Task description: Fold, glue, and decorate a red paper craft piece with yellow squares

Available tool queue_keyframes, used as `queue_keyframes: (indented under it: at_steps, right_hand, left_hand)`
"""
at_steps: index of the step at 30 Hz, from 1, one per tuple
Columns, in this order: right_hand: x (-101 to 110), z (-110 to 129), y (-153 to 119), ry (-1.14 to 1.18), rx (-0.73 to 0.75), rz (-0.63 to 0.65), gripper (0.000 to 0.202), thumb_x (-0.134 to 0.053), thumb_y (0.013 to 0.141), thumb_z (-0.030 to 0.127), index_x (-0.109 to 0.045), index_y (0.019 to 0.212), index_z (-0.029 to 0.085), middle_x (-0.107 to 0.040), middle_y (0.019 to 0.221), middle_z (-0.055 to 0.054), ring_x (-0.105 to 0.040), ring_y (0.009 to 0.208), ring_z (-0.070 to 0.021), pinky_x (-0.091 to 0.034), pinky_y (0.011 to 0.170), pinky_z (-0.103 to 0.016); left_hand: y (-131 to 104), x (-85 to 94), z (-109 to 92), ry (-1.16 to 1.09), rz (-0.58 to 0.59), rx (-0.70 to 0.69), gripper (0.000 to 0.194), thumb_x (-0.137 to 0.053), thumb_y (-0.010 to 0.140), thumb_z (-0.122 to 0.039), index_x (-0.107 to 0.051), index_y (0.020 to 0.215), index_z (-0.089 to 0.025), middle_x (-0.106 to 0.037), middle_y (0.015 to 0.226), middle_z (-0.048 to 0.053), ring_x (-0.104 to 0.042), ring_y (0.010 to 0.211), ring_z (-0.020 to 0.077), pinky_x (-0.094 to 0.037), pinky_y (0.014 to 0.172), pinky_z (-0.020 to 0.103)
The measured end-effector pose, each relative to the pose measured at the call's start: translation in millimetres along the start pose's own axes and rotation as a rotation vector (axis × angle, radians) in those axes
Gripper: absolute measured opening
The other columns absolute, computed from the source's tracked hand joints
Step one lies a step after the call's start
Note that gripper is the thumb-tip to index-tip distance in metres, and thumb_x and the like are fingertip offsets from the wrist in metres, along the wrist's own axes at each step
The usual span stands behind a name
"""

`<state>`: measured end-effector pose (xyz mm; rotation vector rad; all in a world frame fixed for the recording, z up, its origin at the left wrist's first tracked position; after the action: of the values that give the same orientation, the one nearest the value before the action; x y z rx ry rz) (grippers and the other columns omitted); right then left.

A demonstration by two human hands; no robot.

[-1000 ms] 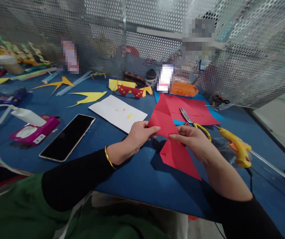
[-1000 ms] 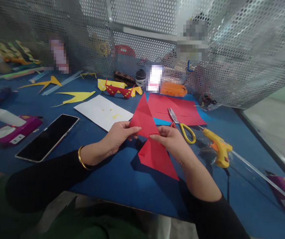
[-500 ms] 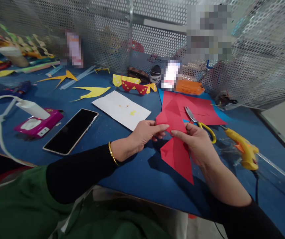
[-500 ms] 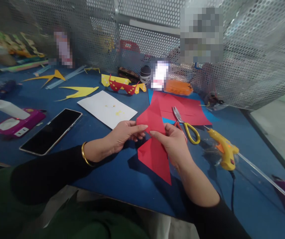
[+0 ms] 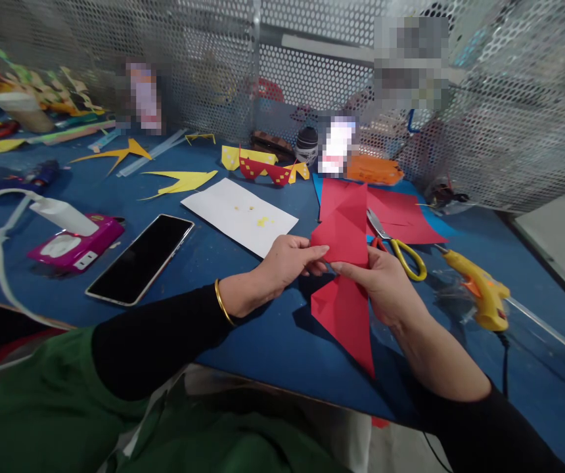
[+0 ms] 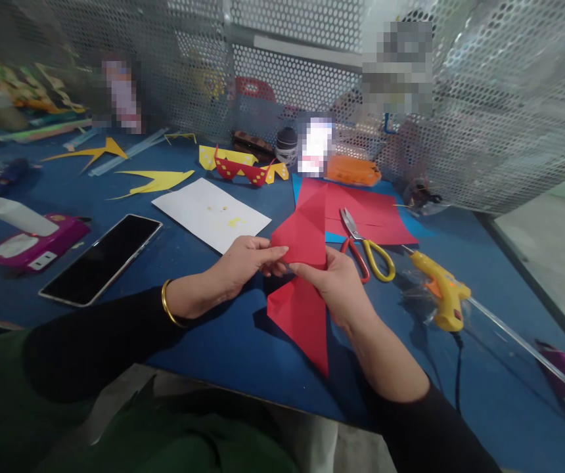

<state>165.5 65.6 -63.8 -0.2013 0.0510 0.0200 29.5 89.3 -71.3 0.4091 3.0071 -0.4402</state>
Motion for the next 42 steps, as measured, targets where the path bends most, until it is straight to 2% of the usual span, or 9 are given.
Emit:
queue_keyframes:
  at_steps: [4, 10, 16, 20, 24, 30, 34, 38, 42]
  right_hand:
    - [2.0, -0.5, -0.3, 0.031, -0.002, -0.025, 0.041, -0.091, 0.058, 0.033, -0.077, 0.094, 0.02, -0.08, 0.094, -0.006, -0.073, 0.081, -0.0207, -0.058, 0.076, -0.034]
    - [3.5, -2.7, 0.4, 0.026, -0.022, -0.061, 0.049, -0.092, 0.053, 0.034, -0.076, 0.098, 0.019, -0.079, 0.092, -0.006, -0.071, 0.074, -0.0191, -0.057, 0.07, -0.033]
    - [3.2, -0.8, 0.3, 0.02, 0.002, -0.075, 0.046, -0.092, 0.054, 0.035, -0.075, 0.094, 0.019, -0.079, 0.09, -0.006, -0.071, 0.075, -0.0209, -0.056, 0.071, -0.035]
    - [-5.8, -3.0, 0.7, 0.024, 0.027, 0.001, 0.045, -0.091, 0.057, 0.034, -0.076, 0.098, 0.021, -0.079, 0.095, -0.006, -0.073, 0.085, -0.0242, -0.057, 0.081, -0.039]
    - [-8.9, -5.0, 0.8, 0.012, 0.031, 0.022, 0.048, -0.09, 0.059, 0.033, -0.075, 0.103, 0.022, -0.079, 0.102, -0.007, -0.073, 0.093, -0.0251, -0.057, 0.086, -0.04]
    - [-6.9, -4.8, 1.9, -0.017, 0.037, 0.025, 0.042, -0.088, 0.062, 0.035, -0.076, 0.099, 0.02, -0.08, 0.098, -0.007, -0.074, 0.09, -0.0253, -0.057, 0.085, -0.041]
    - [8.9, 7.1, 0.6, 0.051, 0.116, -0.108, 0.038, -0.088, 0.061, 0.033, -0.075, 0.095, 0.021, -0.08, 0.097, -0.005, -0.074, 0.085, -0.0238, -0.058, 0.08, -0.039]
    - [19.5, 10.5, -1.6, 0.113, 0.1, -0.211, 0.038, -0.089, 0.058, 0.032, -0.074, 0.092, 0.022, -0.079, 0.091, -0.005, -0.072, 0.074, -0.0228, -0.059, 0.072, -0.038]
    - [17.1, 11.1, -1.3, 0.135, 0.103, -0.204, 0.036, -0.089, 0.058, 0.03, -0.074, 0.089, 0.022, -0.079, 0.089, -0.004, -0.071, 0.07, -0.0204, -0.059, 0.07, -0.036]
  left_hand:
    - [2.8, -2.2, 0.8, -0.001, 0.049, 0.004, 0.033, -0.059, 0.092, -0.026, -0.067, 0.062, -0.015, -0.071, 0.066, 0.006, -0.063, 0.061, 0.0105, -0.041, 0.057, 0.024]
    - [3.7, 16.1, -7.4, -0.026, -0.099, -0.075, 0.024, -0.073, 0.079, -0.021, -0.06, 0.06, -0.017, -0.065, 0.059, 0.0, -0.054, 0.053, 0.0074, -0.04, 0.057, 0.023]
    - [3.7, 6.6, -0.7, -0.053, -0.012, -0.006, 0.031, -0.066, 0.089, -0.04, -0.067, 0.07, -0.016, -0.068, 0.069, 0.004, -0.062, 0.061, 0.0105, -0.042, 0.057, 0.023]
    - [1.7, 0.0, 4.4, -0.032, 0.014, 0.02, 0.018, -0.08, 0.077, -0.025, -0.068, 0.069, -0.013, -0.063, 0.06, 0.0, -0.056, 0.057, 0.0087, -0.038, 0.055, 0.022]
    - [1.7, 2.3, 0.4, -0.072, -0.025, -0.023, 0.019, -0.076, 0.078, -0.015, -0.065, 0.062, -0.012, -0.059, 0.053, -0.001, -0.051, 0.052, 0.007, -0.038, 0.056, 0.023]
    - [4.6, 4.6, -2.2, -0.013, -0.037, -0.043, 0.034, -0.066, 0.091, -0.033, -0.065, 0.062, -0.014, -0.064, 0.058, 0.003, -0.056, 0.055, 0.0097, -0.041, 0.059, 0.025]
    - [2.6, -1.1, 4.1, 0.017, 0.025, 0.022, 0.039, -0.069, 0.086, -0.05, -0.07, 0.066, -0.016, -0.068, 0.068, 0.004, -0.058, 0.058, 0.0104, -0.042, 0.057, 0.024]
    - [-3.2, -12.1, 4.3, 0.126, 0.133, 0.016, 0.022, -0.08, 0.073, -0.037, -0.075, 0.067, -0.016, -0.066, 0.062, 0.001, -0.052, 0.055, 0.0087, -0.038, 0.055, 0.023]
    - [-5.1, -12.1, 1.7, 0.138, 0.124, -0.007, 0.012, -0.076, 0.074, -0.026, -0.076, 0.065, -0.017, -0.069, 0.064, 0.001, -0.055, 0.059, 0.0094, -0.043, 0.062, 0.024]
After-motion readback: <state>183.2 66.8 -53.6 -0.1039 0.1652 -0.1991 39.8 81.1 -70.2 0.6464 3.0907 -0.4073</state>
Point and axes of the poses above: each hand's wrist, its own y-axis towards the middle knuckle, its own x-axis out of the back of the hand, z = x × y, the point moved 10 cm from there along y, towards the middle knuckle
